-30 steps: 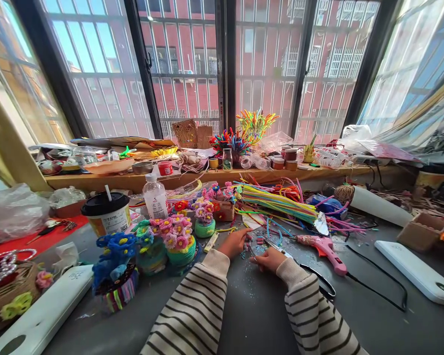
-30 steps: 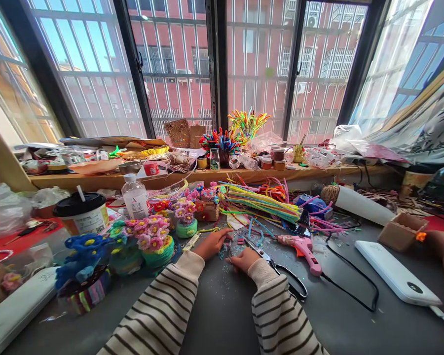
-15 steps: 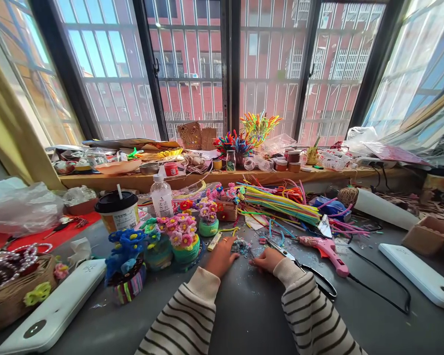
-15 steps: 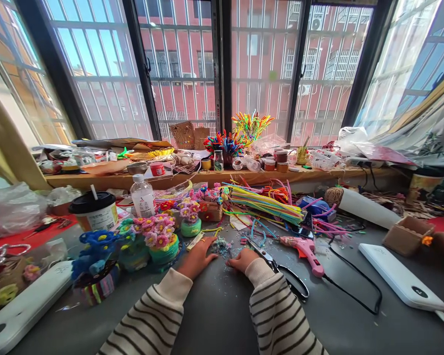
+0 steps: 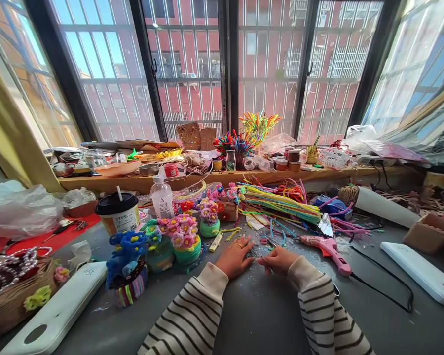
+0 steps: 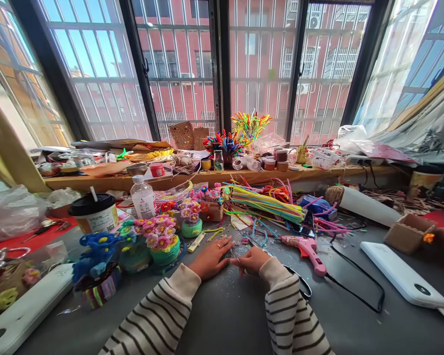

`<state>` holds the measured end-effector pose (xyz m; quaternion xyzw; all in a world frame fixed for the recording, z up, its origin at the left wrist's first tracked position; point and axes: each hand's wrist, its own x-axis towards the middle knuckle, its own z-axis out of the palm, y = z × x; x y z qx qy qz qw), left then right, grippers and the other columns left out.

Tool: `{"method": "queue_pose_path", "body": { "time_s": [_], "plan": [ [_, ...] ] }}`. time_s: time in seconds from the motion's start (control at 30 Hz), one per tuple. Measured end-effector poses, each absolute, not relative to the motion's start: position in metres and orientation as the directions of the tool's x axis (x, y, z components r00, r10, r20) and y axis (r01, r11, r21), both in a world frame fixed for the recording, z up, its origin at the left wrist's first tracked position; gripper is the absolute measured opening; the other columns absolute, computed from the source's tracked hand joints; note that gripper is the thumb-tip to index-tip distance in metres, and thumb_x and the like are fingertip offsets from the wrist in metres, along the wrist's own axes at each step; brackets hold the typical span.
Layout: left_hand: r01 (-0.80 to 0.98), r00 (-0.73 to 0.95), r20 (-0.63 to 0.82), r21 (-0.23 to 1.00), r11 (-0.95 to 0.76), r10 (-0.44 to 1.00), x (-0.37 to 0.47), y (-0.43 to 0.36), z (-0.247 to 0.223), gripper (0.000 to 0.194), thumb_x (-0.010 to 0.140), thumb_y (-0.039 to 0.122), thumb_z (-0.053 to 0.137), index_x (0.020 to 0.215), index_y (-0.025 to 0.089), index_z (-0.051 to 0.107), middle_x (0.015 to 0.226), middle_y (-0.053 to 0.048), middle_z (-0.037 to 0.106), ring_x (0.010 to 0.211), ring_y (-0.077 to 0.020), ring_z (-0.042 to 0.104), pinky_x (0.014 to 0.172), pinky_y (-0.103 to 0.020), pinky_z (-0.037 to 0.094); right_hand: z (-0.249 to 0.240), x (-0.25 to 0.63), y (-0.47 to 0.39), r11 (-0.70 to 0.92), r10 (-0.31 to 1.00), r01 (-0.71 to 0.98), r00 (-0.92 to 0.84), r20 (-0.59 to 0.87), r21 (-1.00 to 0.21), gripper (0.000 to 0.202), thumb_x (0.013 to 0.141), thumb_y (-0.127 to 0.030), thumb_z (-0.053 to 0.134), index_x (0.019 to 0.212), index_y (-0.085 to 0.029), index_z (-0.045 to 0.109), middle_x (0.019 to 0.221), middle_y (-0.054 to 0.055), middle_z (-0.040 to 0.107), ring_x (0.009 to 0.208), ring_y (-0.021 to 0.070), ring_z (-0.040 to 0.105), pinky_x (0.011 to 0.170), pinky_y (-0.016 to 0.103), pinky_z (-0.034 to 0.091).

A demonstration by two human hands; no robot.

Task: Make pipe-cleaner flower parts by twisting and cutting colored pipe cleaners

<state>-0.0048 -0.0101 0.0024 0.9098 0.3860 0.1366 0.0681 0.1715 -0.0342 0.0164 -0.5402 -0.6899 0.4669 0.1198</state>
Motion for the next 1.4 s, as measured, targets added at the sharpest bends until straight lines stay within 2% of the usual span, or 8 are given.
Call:
{"method": "queue_pose_path", "body": {
  "time_s": [0.13, 0.43, 0.6, 0.73, 0.83, 1.03, 1.2, 1.4],
  "plan": [
    [0.694, 0.677, 0.083, 0.258, -0.672, 0.731, -0.004, -0.009, -0.001, 0.046, 0.077, 0.039, 0.026, 0.118, 0.018, 0.031, 0.127, -0.008, 0.025, 0.115, -0.0206, 0.023, 0.093, -0.038, 0.021, 0.014, 0.18, -0.033, -0.05, 0.855, 0.598, -0.389, -0.344, -0.8, 0.045, 0.064, -0.054, 0.042, 0.048, -0.014, 0.054, 0.027, -0.008, 0.024, 0.028, 0.0031, 0.02, 0.033, 0.018, 0.015],
    [0.713, 0.61, 0.217, 0.272, -0.647, 0.763, -0.006, -0.012, 0.002, 0.055, 0.074, 0.044, 0.03, 0.121, 0.016, 0.023, 0.13, -0.009, 0.016, 0.119, -0.0204, 0.01, 0.095, -0.037, 0.013, 0.017, 0.179, -0.032, -0.125, 0.932, 0.645, -0.185, -0.312, -0.754, 0.046, 0.071, -0.048, 0.035, 0.048, -0.014, 0.056, 0.028, -0.008, 0.02, 0.027, 0.0038, 0.02, 0.033, 0.018, 0.017],
    [0.702, 0.664, 0.072, 0.28, -0.654, 0.744, -0.004, -0.017, 0.006, 0.058, 0.073, 0.047, 0.027, 0.12, 0.013, 0.027, 0.128, -0.012, 0.022, 0.117, -0.0221, 0.015, 0.095, -0.038, 0.015, 0.013, 0.181, -0.029, -0.133, 0.955, 0.646, -0.119, -0.271, -0.752, 0.046, 0.07, -0.049, 0.037, 0.049, -0.014, 0.058, 0.029, -0.008, 0.023, 0.028, 0.004, 0.023, 0.034, 0.018, 0.02],
    [0.642, 0.697, 0.199, 0.254, -0.724, 0.689, 0.003, -0.024, 0.009, 0.055, 0.075, 0.044, 0.026, 0.122, 0.016, 0.02, 0.13, -0.008, 0.015, 0.118, -0.0208, 0.011, 0.095, -0.039, 0.011, 0.011, 0.183, -0.027, -0.148, 0.964, 0.601, -0.091, -0.251, -0.786, 0.047, 0.07, -0.05, 0.035, 0.049, -0.014, 0.057, 0.03, -0.008, 0.023, 0.028, 0.0042, 0.022, 0.034, 0.018, 0.021],
    [0.581, 0.767, 0.141, 0.26, -0.771, 0.626, 0.008, -0.025, 0.005, 0.053, 0.075, 0.044, 0.027, 0.121, 0.018, 0.025, 0.128, -0.008, 0.023, 0.117, -0.0209, 0.018, 0.094, -0.039, 0.014, 0.012, 0.184, -0.026, -0.148, 0.974, 0.605, -0.048, -0.221, -0.782, 0.048, 0.07, -0.051, 0.034, 0.051, -0.014, 0.058, 0.029, -0.008, 0.023, 0.028, 0.0044, 0.022, 0.034, 0.018, 0.021],
    [0.726, 0.607, 0.135, 0.305, -0.616, 0.783, 0.004, -0.008, 0.0, 0.052, 0.075, 0.044, 0.027, 0.117, 0.012, 0.033, 0.125, -0.013, 0.029, 0.116, -0.0223, 0.021, 0.094, -0.04, 0.014, 0.016, 0.183, -0.028, -0.15, 0.978, 0.607, -0.024, -0.207, -0.781, 0.047, 0.071, -0.049, 0.034, 0.051, -0.013, 0.058, 0.03, -0.007, 0.025, 0.029, 0.0046, 0.025, 0.034, 0.019, 0.021],
    [0.573, 0.747, 0.168, 0.326, -0.752, 0.643, 0.005, -0.01, 0.004, 0.044, 0.076, 0.04, 0.03, 0.117, 0.024, 0.031, 0.127, -0.003, 0.027, 0.116, -0.0175, 0.02, 0.095, -0.036, 0.012, 0.016, 0.184, -0.028, -0.149, 0.985, 0.627, 0.027, -0.171, -0.764, 0.048, 0.07, -0.049, 0.035, 0.052, -0.013, 0.061, 0.03, -0.006, 0.026, 0.03, 0.005, 0.026, 0.036, 0.02, 0.023],
    [0.638, 0.673, 0.165, 0.365, -0.679, 0.721, 0.004, -0.007, 0.002, 0.045, 0.073, 0.039, 0.037, 0.112, 0.018, 0.039, 0.123, -0.008, 0.034, 0.115, -0.0198, 0.023, 0.096, -0.037, 0.012, 0.016, 0.183, -0.028, -0.161, 0.984, 0.658, 0.054, -0.167, -0.736, 0.048, 0.069, -0.05, 0.035, 0.054, -0.013, 0.063, 0.03, -0.006, 0.026, 0.031, 0.0056, 0.026, 0.037, 0.021, 0.024]
  ]
}}
